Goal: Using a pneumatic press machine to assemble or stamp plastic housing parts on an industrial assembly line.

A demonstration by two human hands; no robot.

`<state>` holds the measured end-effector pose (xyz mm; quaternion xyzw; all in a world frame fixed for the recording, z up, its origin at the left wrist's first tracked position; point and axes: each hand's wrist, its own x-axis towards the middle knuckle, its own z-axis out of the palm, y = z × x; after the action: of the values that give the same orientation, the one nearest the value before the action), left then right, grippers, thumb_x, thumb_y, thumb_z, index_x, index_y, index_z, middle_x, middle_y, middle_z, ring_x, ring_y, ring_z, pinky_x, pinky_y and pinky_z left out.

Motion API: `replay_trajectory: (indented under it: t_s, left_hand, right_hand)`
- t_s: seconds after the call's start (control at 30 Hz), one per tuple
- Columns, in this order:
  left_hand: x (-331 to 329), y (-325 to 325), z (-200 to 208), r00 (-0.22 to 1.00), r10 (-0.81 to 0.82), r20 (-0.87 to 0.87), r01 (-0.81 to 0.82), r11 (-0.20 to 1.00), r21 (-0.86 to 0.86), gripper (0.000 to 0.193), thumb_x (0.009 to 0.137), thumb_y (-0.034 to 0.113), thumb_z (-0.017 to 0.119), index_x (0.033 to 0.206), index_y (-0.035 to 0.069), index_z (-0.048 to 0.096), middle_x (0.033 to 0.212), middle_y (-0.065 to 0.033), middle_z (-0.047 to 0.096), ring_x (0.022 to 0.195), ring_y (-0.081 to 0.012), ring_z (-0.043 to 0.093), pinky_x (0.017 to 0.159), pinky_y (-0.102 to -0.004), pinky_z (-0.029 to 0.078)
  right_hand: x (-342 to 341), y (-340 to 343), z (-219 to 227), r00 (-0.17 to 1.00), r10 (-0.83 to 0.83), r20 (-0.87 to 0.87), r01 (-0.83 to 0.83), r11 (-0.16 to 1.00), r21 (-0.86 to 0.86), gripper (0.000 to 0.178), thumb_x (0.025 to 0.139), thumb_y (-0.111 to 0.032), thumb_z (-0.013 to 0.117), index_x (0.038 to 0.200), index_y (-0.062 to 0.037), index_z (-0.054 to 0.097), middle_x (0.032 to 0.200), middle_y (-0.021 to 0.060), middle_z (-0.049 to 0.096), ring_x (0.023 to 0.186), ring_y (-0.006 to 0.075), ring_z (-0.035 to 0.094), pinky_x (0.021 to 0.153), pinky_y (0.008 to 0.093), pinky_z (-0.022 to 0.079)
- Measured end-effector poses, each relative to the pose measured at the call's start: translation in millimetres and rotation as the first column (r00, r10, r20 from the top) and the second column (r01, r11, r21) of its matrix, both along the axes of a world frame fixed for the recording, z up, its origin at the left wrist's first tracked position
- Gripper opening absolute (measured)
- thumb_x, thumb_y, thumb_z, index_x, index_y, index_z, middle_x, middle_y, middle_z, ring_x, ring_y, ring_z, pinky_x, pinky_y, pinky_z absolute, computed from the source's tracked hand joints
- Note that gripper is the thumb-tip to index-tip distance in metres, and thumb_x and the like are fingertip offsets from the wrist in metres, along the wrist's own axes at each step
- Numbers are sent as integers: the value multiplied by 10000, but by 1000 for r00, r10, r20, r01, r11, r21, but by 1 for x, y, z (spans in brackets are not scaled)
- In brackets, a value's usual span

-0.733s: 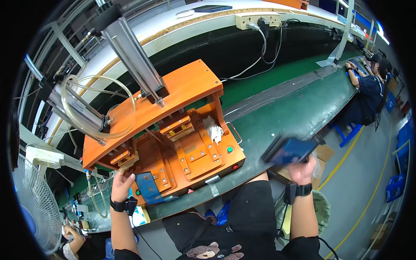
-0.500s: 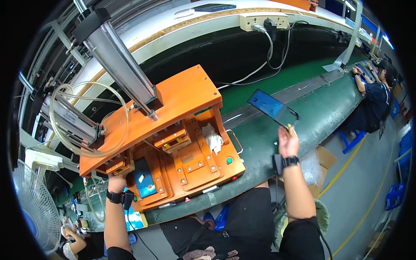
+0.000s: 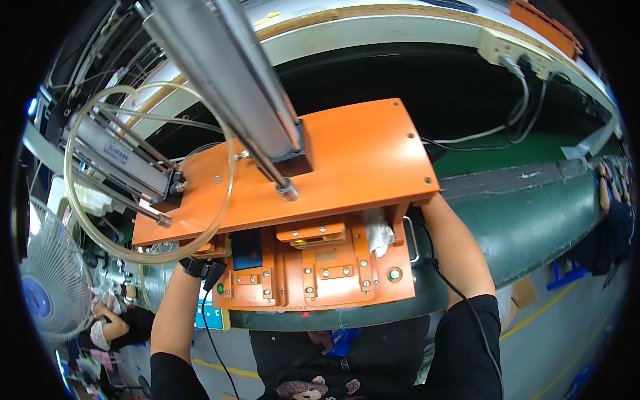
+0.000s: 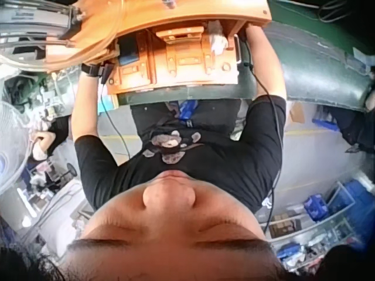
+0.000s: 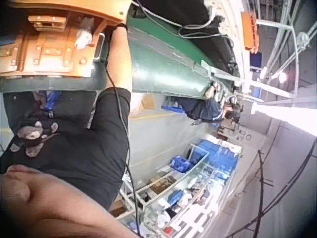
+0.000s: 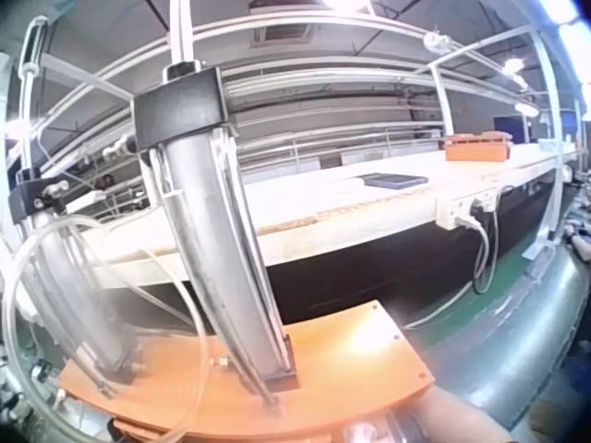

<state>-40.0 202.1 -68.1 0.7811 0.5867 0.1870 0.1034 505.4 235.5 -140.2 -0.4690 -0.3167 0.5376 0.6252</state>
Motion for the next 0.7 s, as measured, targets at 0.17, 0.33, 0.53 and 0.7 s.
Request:
replay_trajectory:
  t_s: [0.17, 0.33, 0.53, 0.7]
  left_hand:
    - [14, 2, -3, 998, 47, -37, -45, 998, 43, 418, 878, 271, 586, 1247, 80, 546, 1251, -132, 588, 1126, -266, 595, 939, -403, 501]
    - [23, -18, -14, 997, 60, -56, -54, 993, 101, 429, 881, 287, 574, 1257, 83, 538, 1263, -133, 581, 1137, -275, 587, 945, -412, 497]
    - [36, -7, -16, 999, -9, -45, 17, 987, 159, 444, 885, 306, 560, 1269, 86, 528, 1277, -134, 572, 1151, -285, 579, 953, -423, 493]
    - [39, 8, -8, 994, -89, -58, 99, 971, 216, 456, 889, 322, 548, 1280, 88, 520, 1289, -134, 564, 1163, -293, 571, 959, -432, 490]
  right_hand:
    - [-21, -17, 18, 940, -1, 341, -40, 993, 114, 354, 876, -203, 657, 1127, 39, 595, 994, 205, 675, 974, 299, 664, 798, 345, 534]
    - [-20, -37, 29, 762, -104, 639, -85, 962, 258, 295, 889, -189, 638, 1084, 30, 608, 954, 182, 679, 921, 270, 674, 758, 335, 534]
    - [57, -64, 17, 386, -336, 859, -127, 903, 410, 230, 905, -171, 616, 1033, 20, 625, 906, 155, 684, 857, 236, 686, 710, 322, 535]
    - [88, -138, 43, 549, -103, 830, 112, 992, 49, 187, 947, -152, 565, 886, 13, 627, 667, 24, 588, 560, 100, 545, 508, 268, 416]
